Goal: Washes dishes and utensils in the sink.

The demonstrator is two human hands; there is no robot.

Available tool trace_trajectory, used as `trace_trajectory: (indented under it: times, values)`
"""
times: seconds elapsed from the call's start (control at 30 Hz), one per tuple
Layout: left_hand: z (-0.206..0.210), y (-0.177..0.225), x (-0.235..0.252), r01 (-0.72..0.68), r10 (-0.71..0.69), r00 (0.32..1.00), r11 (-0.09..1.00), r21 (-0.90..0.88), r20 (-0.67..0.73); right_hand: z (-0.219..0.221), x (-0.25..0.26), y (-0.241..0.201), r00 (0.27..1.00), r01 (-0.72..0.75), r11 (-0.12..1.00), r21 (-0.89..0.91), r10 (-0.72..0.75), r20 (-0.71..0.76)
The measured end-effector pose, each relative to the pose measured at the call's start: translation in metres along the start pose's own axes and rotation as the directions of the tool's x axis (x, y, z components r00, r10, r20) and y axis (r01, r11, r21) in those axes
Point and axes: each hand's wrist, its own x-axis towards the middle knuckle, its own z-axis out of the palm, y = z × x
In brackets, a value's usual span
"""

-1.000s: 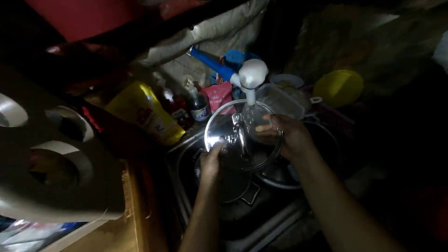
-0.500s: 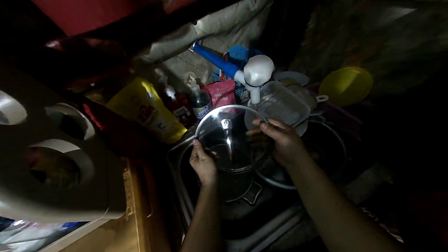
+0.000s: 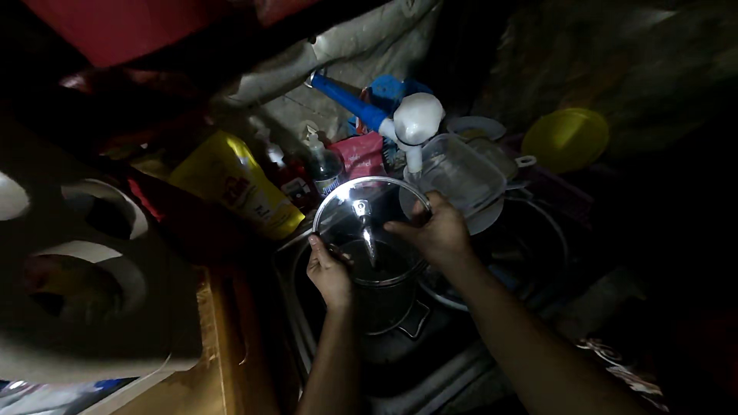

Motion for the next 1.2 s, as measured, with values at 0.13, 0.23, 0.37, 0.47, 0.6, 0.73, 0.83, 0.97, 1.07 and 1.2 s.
trace_trajectory:
  times: [0.13,0.23,0.37,0.47,0.6,0.73,0.83,0.97,1.07,1.2]
  values:
    - [-0.002,0.002,-0.001,0.005,-0.006,1.0,1.0,0.004,0.014,0.002,0.003,-0.001,0.998,-0.005,1.0,-0.017,0.004,-0.058]
    - [-0.007,-0.001,-0.002,0.084,-0.085,0.996,0.996,0.029,0.04,0.002,0.01,0.005,1.0,-0.006,0.996,0.087,0.007,-0.005]
    - [-0.001,-0.005,0.003,0.239,-0.242,0.968,0.969,0.057,0.058,-0.008,0.017,0.007,0.949,-0.276,0.781,0.561,0.13,0.286]
    - [0.008,-0.008,0.004,0.108,-0.131,0.99,0.94,0.324,0.051,-0.012,0.022,0.018,0.869,-0.458,0.576,0.677,0.13,0.477]
    - [0.022,-0.006,-0.007,-0.398,0.152,0.906,0.628,0.669,0.396,-0.015,0.024,0.015,0.916,-0.401,0.55,0.733,0.222,0.335]
    - [0.032,-0.008,-0.008,-0.422,0.172,0.883,0.699,0.577,0.438,-0.023,0.027,0.013,0.946,-0.317,0.579,0.751,0.25,0.207]
    - [0.039,-0.001,-0.001,-0.202,0.062,0.961,0.824,0.53,0.27,-0.032,0.022,0.017,0.937,-0.335,0.54,0.772,0.276,0.213]
    - [0.05,0.004,0.01,0.001,-0.108,0.973,0.884,0.467,0.203,-0.04,0.018,0.02,0.936,-0.323,0.52,0.791,0.3,0.184]
    - [0.051,0.002,0.012,0.043,-0.167,0.94,0.924,0.381,0.298,-0.048,0.015,0.018,0.932,-0.306,0.523,0.796,0.336,0.137]
    - [0.037,0.006,0.012,0.135,-0.184,0.788,0.983,0.127,0.588,-0.06,0.02,0.029,0.942,-0.269,0.488,0.831,0.315,0.121]
